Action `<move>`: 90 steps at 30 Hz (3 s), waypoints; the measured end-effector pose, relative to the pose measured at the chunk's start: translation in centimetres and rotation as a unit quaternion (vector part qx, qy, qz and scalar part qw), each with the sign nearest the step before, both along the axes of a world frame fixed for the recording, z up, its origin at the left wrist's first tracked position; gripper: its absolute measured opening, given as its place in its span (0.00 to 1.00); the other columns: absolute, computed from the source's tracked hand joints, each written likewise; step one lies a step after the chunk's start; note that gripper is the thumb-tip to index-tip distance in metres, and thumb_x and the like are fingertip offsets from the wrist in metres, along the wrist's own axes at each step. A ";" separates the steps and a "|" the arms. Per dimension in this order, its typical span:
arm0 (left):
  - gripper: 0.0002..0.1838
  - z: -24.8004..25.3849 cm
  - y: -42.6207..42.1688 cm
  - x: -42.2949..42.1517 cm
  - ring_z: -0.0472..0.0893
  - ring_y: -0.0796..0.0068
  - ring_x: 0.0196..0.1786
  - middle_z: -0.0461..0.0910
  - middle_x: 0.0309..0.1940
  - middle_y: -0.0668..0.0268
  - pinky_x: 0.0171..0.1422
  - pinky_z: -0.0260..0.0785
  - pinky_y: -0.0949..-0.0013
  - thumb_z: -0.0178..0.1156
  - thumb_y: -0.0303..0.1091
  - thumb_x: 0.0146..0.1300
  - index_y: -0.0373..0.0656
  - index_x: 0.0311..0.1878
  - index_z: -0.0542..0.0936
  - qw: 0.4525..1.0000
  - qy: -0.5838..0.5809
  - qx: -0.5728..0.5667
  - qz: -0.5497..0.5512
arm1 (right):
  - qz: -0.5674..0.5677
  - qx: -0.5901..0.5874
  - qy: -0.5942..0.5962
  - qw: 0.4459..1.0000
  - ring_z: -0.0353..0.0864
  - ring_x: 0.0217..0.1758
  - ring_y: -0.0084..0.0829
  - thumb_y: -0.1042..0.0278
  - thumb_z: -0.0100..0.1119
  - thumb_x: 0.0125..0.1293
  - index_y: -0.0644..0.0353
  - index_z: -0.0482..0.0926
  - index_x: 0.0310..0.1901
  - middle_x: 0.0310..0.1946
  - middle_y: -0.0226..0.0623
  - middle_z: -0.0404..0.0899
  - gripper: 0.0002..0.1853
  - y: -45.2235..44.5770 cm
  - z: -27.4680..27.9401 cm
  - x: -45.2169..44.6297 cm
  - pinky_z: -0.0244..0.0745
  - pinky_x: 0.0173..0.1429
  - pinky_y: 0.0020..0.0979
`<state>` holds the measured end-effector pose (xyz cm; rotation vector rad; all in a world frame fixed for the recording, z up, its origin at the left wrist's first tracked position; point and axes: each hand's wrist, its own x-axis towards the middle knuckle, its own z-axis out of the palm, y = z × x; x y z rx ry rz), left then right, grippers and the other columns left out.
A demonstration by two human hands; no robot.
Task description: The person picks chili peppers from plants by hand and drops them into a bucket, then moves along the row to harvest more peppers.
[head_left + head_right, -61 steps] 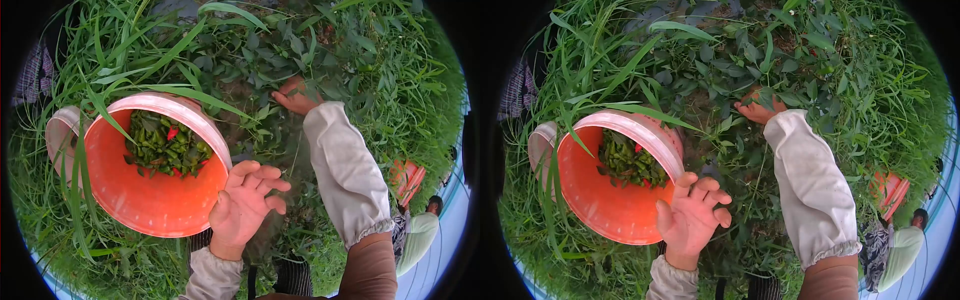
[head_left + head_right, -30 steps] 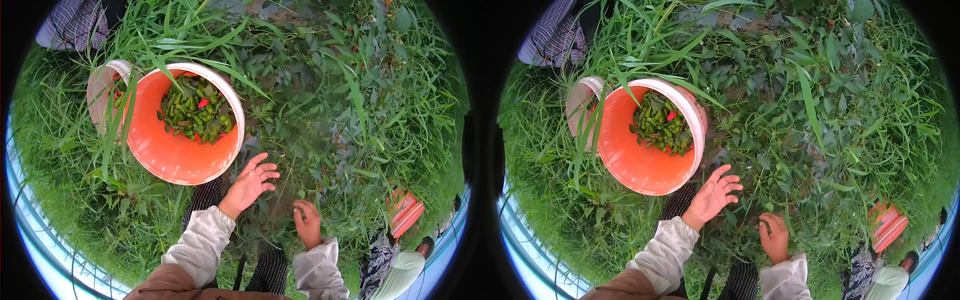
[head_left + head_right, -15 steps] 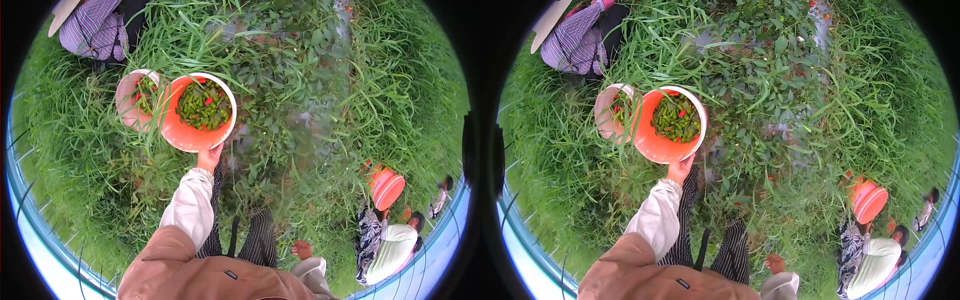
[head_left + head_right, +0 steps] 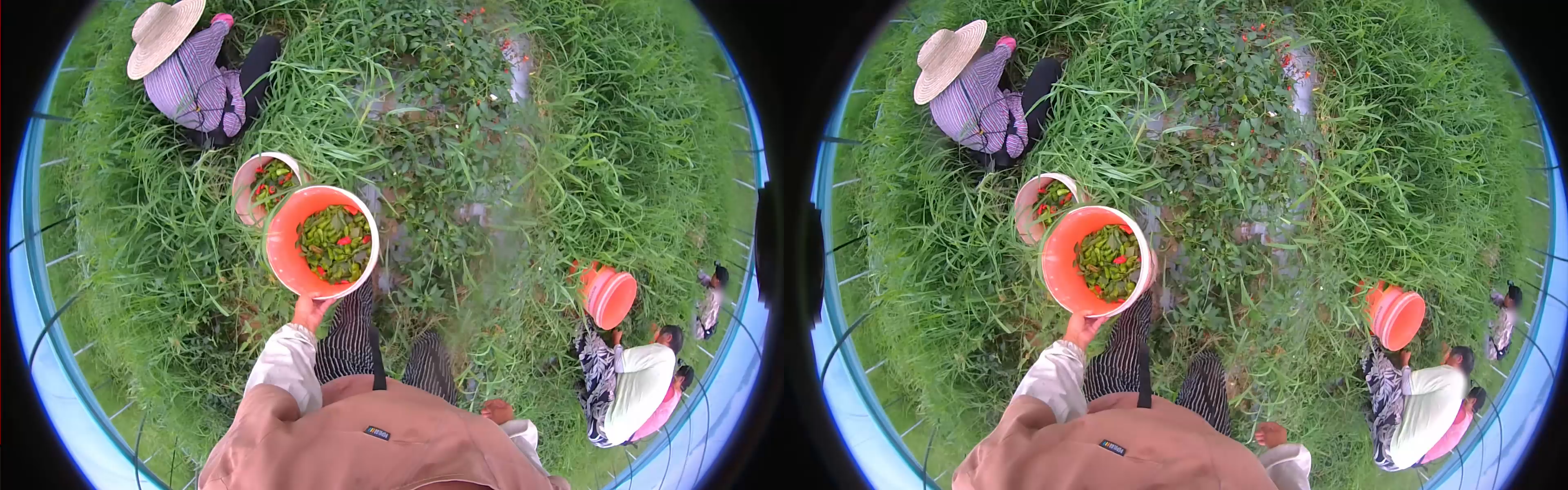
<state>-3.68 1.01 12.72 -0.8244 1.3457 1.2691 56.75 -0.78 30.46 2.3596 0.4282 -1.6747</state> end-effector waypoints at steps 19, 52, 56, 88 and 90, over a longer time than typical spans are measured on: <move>0.15 3.0 -7.0 -10.2 0.77 0.38 0.49 0.77 0.48 0.45 0.49 0.80 0.60 0.50 0.31 0.62 0.31 0.49 0.72 0.996 -0.075 -0.048 0.006 | 0.090 0.196 -0.025 0.976 0.81 0.26 0.24 0.66 0.55 0.61 0.59 0.81 0.40 0.26 0.33 0.83 0.10 8.0 5.4 -7.6 0.76 0.29 0.28; 0.17 2.8 -4.8 -14.8 0.80 0.39 0.44 0.76 0.45 0.39 0.35 0.83 0.62 0.48 0.29 0.59 0.22 0.45 0.70 0.976 -0.155 -0.071 -0.137 | 0.264 0.068 -0.058 0.960 0.79 0.22 0.26 0.69 0.56 0.57 0.59 0.84 0.31 0.23 0.35 0.83 0.08 6.6 6.3 -11.4 0.77 0.27 0.30; 0.20 1.3 -6.0 -15.5 0.79 0.41 0.43 0.76 0.45 0.41 0.34 0.82 0.64 0.50 0.32 0.58 0.26 0.50 0.71 0.979 -0.129 -0.095 -0.127 | 0.303 0.134 -0.034 0.943 0.81 0.23 0.28 0.62 0.56 0.55 0.55 0.84 0.30 0.23 0.35 0.83 0.09 8.3 -0.3 -8.8 0.76 0.31 0.30; 0.21 34.0 43.7 -1.4 0.85 0.55 0.31 0.82 0.39 0.50 0.18 0.74 0.77 0.56 0.30 0.53 0.29 0.50 0.74 0.935 0.333 0.038 -0.118 | 0.066 0.377 0.199 0.902 0.80 0.30 0.26 0.65 0.58 0.64 0.65 0.81 0.42 0.31 0.35 0.83 0.12 64.7 -2.0 -3.8 0.75 0.36 0.29; 0.19 35.0 48.2 -0.3 0.86 0.59 0.31 0.83 0.38 0.51 0.18 0.73 0.77 0.56 0.30 0.53 0.29 0.48 0.75 0.927 0.330 0.030 -0.176 | 0.028 0.330 0.271 0.904 0.80 0.33 0.24 0.63 0.59 0.65 0.65 0.80 0.45 0.35 0.33 0.82 0.14 66.3 1.0 -8.3 0.76 0.38 0.28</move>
